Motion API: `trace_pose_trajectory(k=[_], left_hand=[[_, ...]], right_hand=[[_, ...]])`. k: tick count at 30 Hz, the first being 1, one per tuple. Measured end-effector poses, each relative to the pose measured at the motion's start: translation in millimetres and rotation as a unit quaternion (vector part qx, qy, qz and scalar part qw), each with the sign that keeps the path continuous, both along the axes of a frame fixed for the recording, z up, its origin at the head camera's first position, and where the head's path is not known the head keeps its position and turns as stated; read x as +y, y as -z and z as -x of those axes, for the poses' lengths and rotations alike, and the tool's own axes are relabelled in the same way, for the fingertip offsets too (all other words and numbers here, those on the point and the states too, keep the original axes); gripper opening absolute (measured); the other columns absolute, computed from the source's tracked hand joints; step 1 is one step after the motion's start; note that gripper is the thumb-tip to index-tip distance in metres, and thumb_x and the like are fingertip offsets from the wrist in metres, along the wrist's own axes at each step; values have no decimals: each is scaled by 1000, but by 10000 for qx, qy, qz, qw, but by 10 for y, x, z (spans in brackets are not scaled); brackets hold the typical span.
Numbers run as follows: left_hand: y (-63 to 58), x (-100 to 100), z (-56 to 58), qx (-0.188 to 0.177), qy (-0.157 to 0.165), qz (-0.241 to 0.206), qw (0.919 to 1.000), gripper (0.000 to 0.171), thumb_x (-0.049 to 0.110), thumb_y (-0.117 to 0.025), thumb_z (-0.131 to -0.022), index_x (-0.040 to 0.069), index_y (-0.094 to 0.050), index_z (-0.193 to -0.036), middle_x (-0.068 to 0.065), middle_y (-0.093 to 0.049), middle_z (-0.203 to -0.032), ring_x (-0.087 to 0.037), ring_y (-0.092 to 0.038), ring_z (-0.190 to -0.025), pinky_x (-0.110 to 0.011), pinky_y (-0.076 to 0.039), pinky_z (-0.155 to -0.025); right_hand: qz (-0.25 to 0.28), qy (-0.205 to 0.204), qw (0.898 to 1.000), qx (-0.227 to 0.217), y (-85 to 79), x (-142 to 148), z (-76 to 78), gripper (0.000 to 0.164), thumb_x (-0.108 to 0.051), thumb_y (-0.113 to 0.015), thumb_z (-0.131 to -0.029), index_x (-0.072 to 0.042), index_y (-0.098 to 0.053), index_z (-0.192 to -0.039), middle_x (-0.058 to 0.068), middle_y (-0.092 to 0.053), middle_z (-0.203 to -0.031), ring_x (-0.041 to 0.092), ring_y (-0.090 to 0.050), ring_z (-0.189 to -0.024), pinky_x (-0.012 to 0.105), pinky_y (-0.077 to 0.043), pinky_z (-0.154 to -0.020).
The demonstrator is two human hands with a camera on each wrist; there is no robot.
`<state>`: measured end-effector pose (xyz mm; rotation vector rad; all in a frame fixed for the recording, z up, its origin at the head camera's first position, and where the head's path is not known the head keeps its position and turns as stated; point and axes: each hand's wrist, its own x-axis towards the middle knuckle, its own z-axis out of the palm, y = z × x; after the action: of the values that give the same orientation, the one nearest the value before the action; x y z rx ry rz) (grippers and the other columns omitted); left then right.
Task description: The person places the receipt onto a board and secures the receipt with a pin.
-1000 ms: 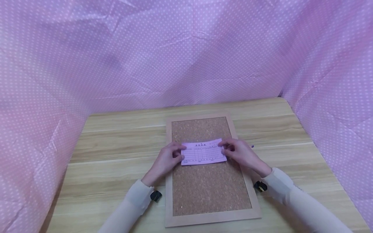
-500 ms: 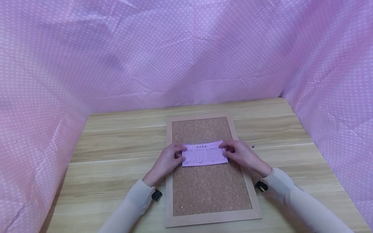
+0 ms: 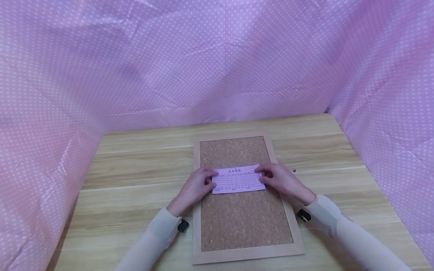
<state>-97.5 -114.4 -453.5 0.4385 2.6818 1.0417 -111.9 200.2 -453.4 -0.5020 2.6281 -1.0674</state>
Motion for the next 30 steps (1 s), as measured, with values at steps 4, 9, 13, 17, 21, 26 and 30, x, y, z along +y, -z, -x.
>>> trace_pose_trajectory(k=[4, 9, 13, 17, 21, 26, 30], left_hand=[[-11, 15, 4, 27, 90, 160, 9998, 33, 5, -76, -91, -2, -72, -124, -10, -62, -122, -16, -59, -93, -35, -49, -82], [-31, 38, 6, 157, 149, 347, 9992, 35, 6, -78, -89, -2, -73, -123, -10, -63, -121, -16, -56, -92, -33, -47, -80], [-45, 41, -7, 337, 246, 477, 9980, 38, 8, -81, -88, -2, -72, -124, -12, -63, -122, -19, -56, -94, -34, -47, -80], [-30, 21, -22, 645, 371, 804, 9940, 43, 14, -84, -87, 1, -72, -126, -13, -61, -123, -24, -57, -101, -39, -46, -86], [-4, -11, -24, 805, 301, 1083, 9904, 48, 22, -86, -85, 6, -72, -128, -12, -58, -123, -28, -56, -108, -45, -40, -91], [-1, -35, -23, 802, 223, 1269, 9884, 53, 27, -87, -85, 8, -70, -132, -12, -56, -126, -29, -54, -111, -46, -36, -91], [6, -43, -17, 795, 221, 1393, 9868, 60, 30, -88, -83, 9, -68, -135, -12, -55, -128, -29, -53, -111, -46, -37, -91]], right_hand=[[13, -24, 10000, 5, -8, 1, 1, 26, -4, -70, -96, 0, -72, -121, 2, -63, -92, 17, -54, -81, 30, -45, -71], [10, -63, 10000, 19, -4, 3, 8, 26, -4, -70, -96, 1, -72, -121, 1, -63, -91, 16, -54, -81, 29, -44, -69], [-29, -57, 10000, 28, -5, 5, 4, 26, -4, -70, -95, 1, -72, -121, 2, -63, -91, 16, -54, -80, 29, -44, -69], [-37, -61, 10000, 30, -2, 3, 8, 26, -4, -70, -95, 2, -72, -121, 1, -62, -90, 16, -54, -80, 29, -43, -69], [-27, -73, 10000, 10, 3, 2, 14, 26, -4, -70, -95, 2, -72, -121, 1, -62, -90, 16, -54, -80, 29, -44, -69], [-69, -64, 10000, -10, 12, 6, 22, 27, -3, -70, -95, 2, -72, -121, 1, -64, -91, 16, -55, -81, 30, -45, -72], [-110, -89, 9999, 36, 20, 7, 34, 27, -3, -70, -95, 2, -72, -121, 1, -65, -93, 16, -55, -82, 31, -45, -73]])
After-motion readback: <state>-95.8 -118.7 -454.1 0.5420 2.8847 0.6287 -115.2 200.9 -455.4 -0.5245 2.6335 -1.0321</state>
